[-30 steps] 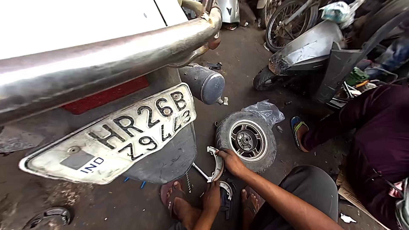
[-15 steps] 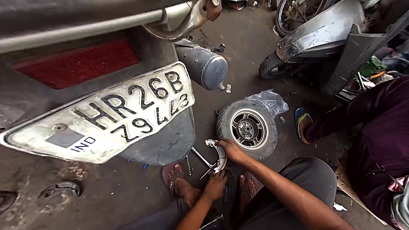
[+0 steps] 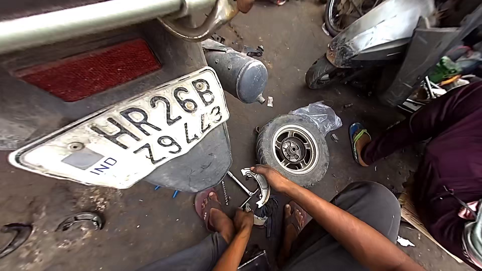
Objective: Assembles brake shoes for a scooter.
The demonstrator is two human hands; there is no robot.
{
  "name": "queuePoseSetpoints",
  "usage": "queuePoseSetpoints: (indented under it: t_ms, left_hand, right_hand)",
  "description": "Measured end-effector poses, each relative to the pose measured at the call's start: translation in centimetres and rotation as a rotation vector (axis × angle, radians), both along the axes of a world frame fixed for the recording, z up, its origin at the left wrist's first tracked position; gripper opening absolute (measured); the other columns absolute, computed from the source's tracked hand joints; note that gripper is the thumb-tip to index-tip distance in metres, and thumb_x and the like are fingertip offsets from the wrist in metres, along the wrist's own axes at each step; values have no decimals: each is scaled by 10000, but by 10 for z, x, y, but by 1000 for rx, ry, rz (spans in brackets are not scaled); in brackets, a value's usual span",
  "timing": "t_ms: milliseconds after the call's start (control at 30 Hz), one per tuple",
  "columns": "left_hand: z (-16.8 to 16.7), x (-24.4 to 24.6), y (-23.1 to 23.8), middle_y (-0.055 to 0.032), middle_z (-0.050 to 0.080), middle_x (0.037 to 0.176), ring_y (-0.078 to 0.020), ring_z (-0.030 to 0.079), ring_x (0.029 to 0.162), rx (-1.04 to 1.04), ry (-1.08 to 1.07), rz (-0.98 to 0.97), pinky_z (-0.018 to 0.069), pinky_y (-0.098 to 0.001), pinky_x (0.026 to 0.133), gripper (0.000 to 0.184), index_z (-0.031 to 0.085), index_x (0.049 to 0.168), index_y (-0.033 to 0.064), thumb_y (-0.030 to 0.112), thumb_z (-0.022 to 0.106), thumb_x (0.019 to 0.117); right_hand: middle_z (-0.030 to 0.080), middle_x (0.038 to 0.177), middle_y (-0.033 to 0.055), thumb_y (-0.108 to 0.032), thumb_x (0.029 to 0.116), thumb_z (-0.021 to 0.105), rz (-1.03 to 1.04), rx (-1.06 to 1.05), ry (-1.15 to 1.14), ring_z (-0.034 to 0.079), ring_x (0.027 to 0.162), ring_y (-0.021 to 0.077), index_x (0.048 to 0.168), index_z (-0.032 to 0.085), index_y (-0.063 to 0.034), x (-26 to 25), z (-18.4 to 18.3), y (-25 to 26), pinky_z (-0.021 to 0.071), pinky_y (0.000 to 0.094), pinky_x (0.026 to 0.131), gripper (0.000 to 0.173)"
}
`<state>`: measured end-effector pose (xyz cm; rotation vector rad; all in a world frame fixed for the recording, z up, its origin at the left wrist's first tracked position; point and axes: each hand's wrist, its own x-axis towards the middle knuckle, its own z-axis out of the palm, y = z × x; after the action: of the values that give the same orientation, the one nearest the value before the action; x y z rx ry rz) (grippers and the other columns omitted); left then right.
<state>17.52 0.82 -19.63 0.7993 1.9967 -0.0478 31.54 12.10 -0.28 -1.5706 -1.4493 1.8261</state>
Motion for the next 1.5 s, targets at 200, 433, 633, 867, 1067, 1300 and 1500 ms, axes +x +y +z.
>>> queuePoseSetpoints:
  t_ms: [200, 433, 633, 867, 1067, 1300, 1500]
  left_hand:
    - [92, -42, 10, -178, 711, 1001, -244, 688, 849, 247, -514, 388, 580, -406, 761, 285, 680, 1143, -38, 85, 766, 901]
    - [180, -99, 4, -184, 709, 1066, -247, 716, 949, 536, -962, 466, 610, -397, 870, 267, 589, 1228, -76, 76, 520, 1021]
    - [195, -87, 4, -200, 710, 1087, -265, 729, 967, 451, -1081, 596, 623, -415, 874, 266, 588, 1224, -70, 102, 462, 1066]
    - [194, -77, 7, -206, 723, 1047, -268, 740, 918, 383, -1102, 617, 628, -401, 843, 232, 618, 1181, -72, 89, 504, 1058]
    - [192, -75, 11, -197, 718, 1087, -259, 731, 950, 420, -1116, 549, 621, -391, 860, 240, 622, 1201, -67, 84, 509, 1052]
    - [180, -73, 11, -198, 701, 1146, -275, 701, 1048, 573, -1120, 426, 590, -421, 954, 278, 615, 1251, -70, 61, 558, 1013]
    - [175, -72, 11, -185, 687, 1195, -263, 683, 1097, 659, -1102, 373, 574, -402, 986, 340, 591, 1304, -56, 88, 580, 997]
  right_hand:
    - [697, 969, 82, -348, 967, 697, -17, -84, 83, 644, 811, 153, 1191, 684, -81, 1, -12, 4, 543, 366, 759, 349]
    - [650, 848, 34, -227, 984, 672, 65, -128, 308, 580, 668, 72, 1131, 671, -41, -2, 7, -4, 519, 234, 646, 237]
    - [600, 752, 0, -226, 969, 680, 94, -99, 439, 535, 614, 44, 1070, 655, -44, -3, 8, -20, 475, 201, 600, 210]
    - [601, 731, 7, -212, 939, 718, 42, -109, 477, 536, 599, 47, 1025, 662, -40, -2, -2, -25, 475, 202, 589, 200]
    - [620, 737, 23, -241, 924, 742, -6, -121, 439, 565, 610, 68, 1060, 674, -29, -5, -10, -29, 506, 226, 613, 262]
    - [674, 829, 47, -214, 901, 764, -30, -102, 456, 637, 733, 107, 1015, 669, -20, -7, -19, -29, 557, 289, 740, 244]
    - [681, 878, 28, -211, 914, 729, -39, -74, 499, 640, 776, 93, 1060, 677, -35, -10, -19, -32, 553, 286, 774, 235]
